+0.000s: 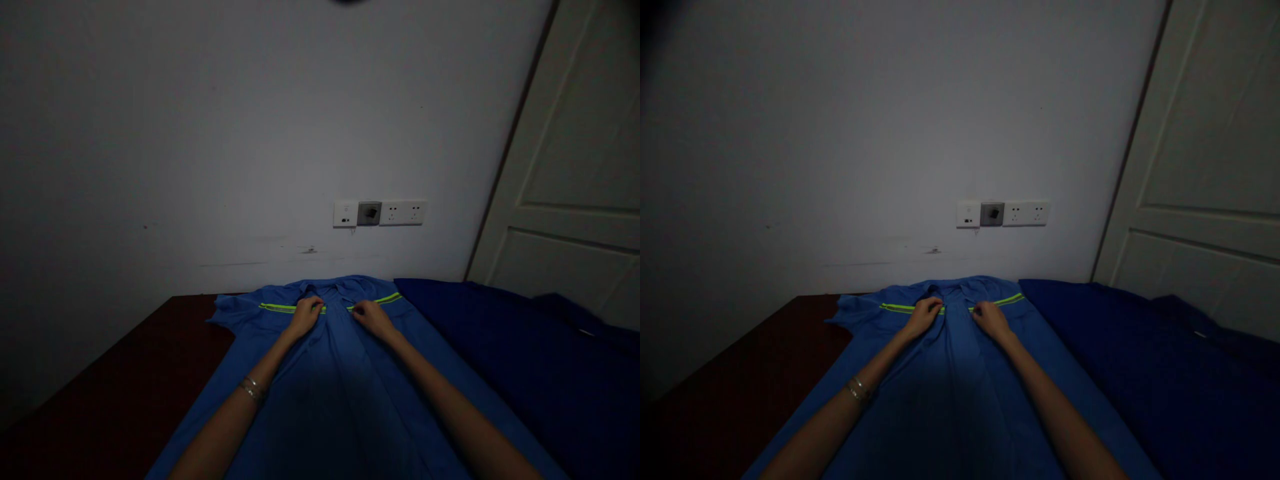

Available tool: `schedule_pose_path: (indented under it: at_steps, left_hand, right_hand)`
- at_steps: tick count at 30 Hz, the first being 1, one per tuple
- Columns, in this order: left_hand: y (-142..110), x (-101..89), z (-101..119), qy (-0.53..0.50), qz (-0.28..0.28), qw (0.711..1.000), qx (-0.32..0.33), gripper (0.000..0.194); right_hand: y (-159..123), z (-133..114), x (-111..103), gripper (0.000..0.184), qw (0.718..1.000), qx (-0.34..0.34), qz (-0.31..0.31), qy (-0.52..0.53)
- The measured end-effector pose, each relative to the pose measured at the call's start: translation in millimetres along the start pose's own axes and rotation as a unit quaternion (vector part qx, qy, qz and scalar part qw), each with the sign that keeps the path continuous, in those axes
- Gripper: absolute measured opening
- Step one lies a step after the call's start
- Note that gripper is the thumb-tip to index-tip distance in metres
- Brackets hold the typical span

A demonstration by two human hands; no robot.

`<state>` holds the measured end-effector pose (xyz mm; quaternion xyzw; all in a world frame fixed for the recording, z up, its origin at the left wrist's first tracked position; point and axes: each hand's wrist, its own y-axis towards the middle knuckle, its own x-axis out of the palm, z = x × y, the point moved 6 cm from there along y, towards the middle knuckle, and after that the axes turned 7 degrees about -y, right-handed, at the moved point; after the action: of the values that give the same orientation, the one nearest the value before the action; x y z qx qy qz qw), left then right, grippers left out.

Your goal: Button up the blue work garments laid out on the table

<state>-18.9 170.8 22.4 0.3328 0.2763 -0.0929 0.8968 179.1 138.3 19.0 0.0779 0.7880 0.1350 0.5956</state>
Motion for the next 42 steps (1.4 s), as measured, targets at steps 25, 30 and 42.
schedule_pose_path:
  at_steps: [25, 30, 42]
  left_hand:
    - [-4.0, -1.3, 2.2, 0.073, 0.017, 0.997, 0.011, 0.021]
    - [-4.4, -5.1, 1.5, 0.073, 0.045, 0.996, -0.001, 0.02]
    - [-5.0, -9.8, 5.6, 0.053, 0.072, 0.995, 0.038, 0.019]
  right_hand:
    - [9.1, -41.2, 15.4, 0.03, 0.978, 0.007, 0.0, -0.21]
    - [10.1, -47.4, 3.5, 0.028, 0.984, 0.009, 0.014, -0.18]
    - [18.4, -77.3, -10.6, 0.029, 0.998, 0.01, 0.048, -0.034]
